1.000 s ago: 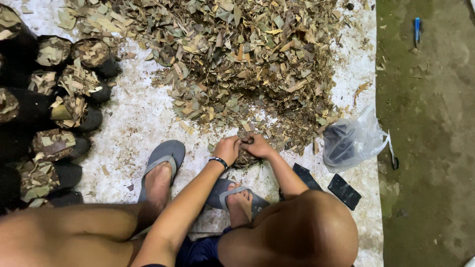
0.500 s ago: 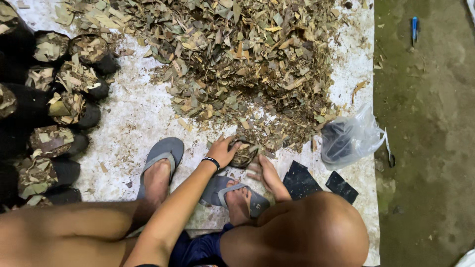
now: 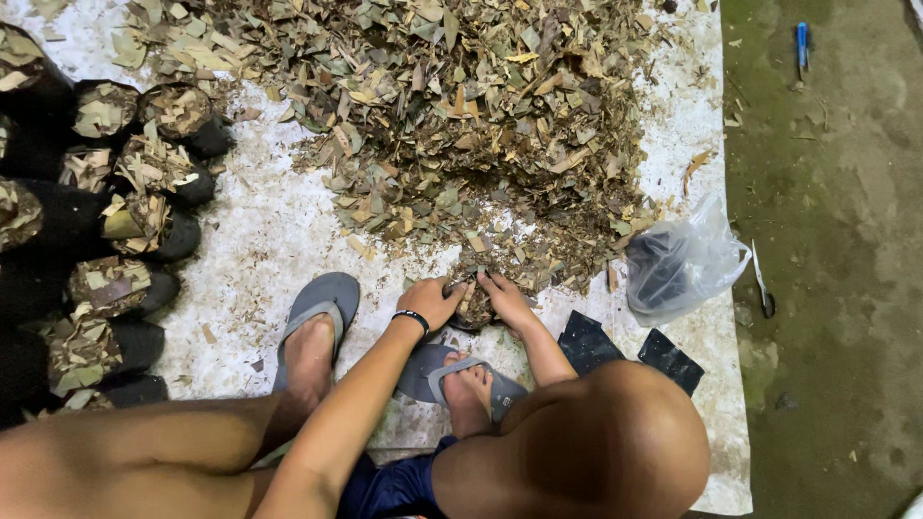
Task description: The person sits on the floor and fills small black pots with wood chips from a large pile. They scoop the chips by hand, pack them into the pots, and place the filled pots in a row to the left.
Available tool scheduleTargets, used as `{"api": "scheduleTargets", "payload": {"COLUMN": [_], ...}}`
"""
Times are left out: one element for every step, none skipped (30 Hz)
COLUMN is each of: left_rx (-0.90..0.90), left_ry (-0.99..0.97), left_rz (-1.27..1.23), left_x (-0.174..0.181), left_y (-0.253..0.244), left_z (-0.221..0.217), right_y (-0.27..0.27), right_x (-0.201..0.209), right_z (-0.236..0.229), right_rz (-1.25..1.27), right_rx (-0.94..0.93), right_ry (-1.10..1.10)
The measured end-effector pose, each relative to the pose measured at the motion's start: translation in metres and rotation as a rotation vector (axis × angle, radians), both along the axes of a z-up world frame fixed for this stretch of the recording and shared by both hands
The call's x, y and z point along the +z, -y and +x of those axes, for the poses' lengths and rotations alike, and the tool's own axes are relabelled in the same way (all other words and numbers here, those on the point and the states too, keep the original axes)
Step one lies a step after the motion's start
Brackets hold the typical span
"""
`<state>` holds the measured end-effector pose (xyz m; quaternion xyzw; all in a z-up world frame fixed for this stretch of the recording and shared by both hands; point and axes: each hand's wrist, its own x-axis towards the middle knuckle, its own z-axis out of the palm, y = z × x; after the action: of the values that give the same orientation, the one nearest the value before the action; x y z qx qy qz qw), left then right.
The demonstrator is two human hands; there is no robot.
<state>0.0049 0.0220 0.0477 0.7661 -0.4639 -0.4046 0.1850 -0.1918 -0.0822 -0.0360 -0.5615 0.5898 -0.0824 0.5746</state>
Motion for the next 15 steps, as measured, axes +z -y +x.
{"api": "scheduleTargets", "payload": {"left_rx": [0.01,0.017,0.012,0.008,0.004,-0.025,-0.052,-0.079,-0.097,-0.114,-0.131,-0.141,-0.15,-0.162,-0.163], "left_ry": [0.006,0.012,0.026,0.041,0.055,-0.005,-0.065,-0.124,-0.136,-0.149,-0.162,-0.155,-0.148,-0.139,-0.111], "left_rz": [0.008,0.016,-0.031,-0.077,-0.124,-0.231,-0.339,-0.445,-0.39,-0.335,-0.28,-0.284,-0.289,-0.297,-0.306], "left_x": [0.0,0.0,-0.002,-0.005,-0.009,-0.014,-0.019,-0.024,-0.028,-0.032,-0.036,-0.038,-0.04,-0.041,-0.041], "left_y": [0.002,0.005,0.009,0.013,0.018,0.022,0.027,0.031,0.035,0.039,0.042,0.043,0.044,0.046,0.048], "left_z": [0.0,0.0,-0.001,-0.001,-0.002,-0.003,-0.004,-0.004,-0.004,-0.005,-0.006,-0.007,-0.008,-0.009,-0.011], "right_y": [0.001,0.002,0.002,0.002,0.003,0.002,0.001,0.0,-0.001,0.0,0.0,-0.001,-0.003,-0.002,0.0], "right_x": [0.003,0.006,0.009,0.012,0.013,0.013,0.013,0.012,0.011,0.01,0.009,0.006,0.004,0.0,-0.004], "right_z": [0.004,0.005,0.006,0.005,0.004,0.004,0.002,0.001,0.001,-0.001,-0.003,-0.003,-0.005,-0.006,-0.006], "right_rz": [0.007,0.014,-0.001,-0.015,-0.03,-0.046,-0.061,-0.077,-0.086,-0.095,-0.104,-0.103,-0.101,-0.104,-0.113], "right_rx": [-0.007,-0.016,0.017,0.051,0.085,0.089,0.094,0.098,0.112,0.127,0.142,0.14,0.138,0.134,0.124], "right_ry": [-0.022,-0.045,-0.082,-0.12,-0.158,-0.117,-0.077,-0.035,-0.027,-0.02,-0.013,0.01,0.033,0.058,0.05]}}
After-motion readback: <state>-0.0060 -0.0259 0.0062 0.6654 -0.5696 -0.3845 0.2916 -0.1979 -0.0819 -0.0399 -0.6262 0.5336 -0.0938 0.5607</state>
